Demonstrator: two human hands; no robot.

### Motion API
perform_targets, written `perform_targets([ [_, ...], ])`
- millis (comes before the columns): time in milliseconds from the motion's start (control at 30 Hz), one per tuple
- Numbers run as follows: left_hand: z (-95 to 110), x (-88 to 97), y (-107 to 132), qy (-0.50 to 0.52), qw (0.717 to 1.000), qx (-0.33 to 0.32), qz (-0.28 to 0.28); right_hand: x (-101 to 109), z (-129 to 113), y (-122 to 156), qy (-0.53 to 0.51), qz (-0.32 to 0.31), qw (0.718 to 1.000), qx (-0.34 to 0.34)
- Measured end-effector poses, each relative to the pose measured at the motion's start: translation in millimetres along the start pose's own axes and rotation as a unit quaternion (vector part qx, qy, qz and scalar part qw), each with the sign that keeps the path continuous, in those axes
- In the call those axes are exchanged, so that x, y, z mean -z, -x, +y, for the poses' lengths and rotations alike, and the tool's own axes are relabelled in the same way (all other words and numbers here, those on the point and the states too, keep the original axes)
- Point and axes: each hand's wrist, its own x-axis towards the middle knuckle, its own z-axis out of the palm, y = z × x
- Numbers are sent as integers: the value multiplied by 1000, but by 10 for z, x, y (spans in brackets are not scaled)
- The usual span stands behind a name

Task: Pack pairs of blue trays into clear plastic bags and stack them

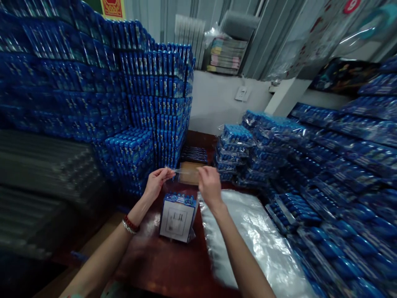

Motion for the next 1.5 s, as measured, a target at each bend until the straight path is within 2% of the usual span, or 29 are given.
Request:
perform_targets([
  [100, -7, -30, 24, -37, 999, -31, -2, -133, -379, -52, 36, -29, 990, 132],
  [200, 1, -10, 52, -109, 991, -71, 7, -293, -622, -135, 72, -49, 984, 152],
  [267, 24, 28, 71, -167, 981, -93, 14, -375, -672, -197, 90, -58, 983, 152],
  [367, 79, 110, 98, -266, 955, -132, 8, -407, -660, -284, 88, -85, 974, 193],
  [467, 129, 187, 119, -352, 919, -176, -31, -341, -653, -359, 77, -135, 963, 222],
  [600, 138, 233, 143, -394, 890, -222, -59, -237, -690, -432, 44, -196, 959, 202],
  [667, 115, 232, 160, -387, 894, -220, -51, -231, -683, -462, 2, -213, 962, 169],
  [767, 74, 208, 196, -314, 932, -176, -42, -272, -605, -504, -64, -205, 973, 88],
  [867, 58, 177, 228, -187, 976, -111, -17, -286, -517, -532, -118, -132, 984, 2],
  [933, 63, 167, 238, -131, 987, -90, 0, -253, -518, -527, -138, -83, 987, -4],
  [967, 68, 168, 240, -120, 989, -88, 7, -231, -544, -515, -139, -74, 987, 17],
  [1100, 90, 194, 246, -180, 977, -113, 34, -209, -739, -444, -54, -114, 983, 136],
  [1200, 117, 230, 263, -267, 952, -146, 39, -270, -831, -438, 23, -145, 972, 185],
  [1367, 184, 313, 274, -373, 907, -196, -4, -265, -870, -459, 66, -183, 951, 240],
  [1500, 184, 316, 262, -390, 896, -211, -14, -315, -949, -424, 69, -163, 957, 228],
])
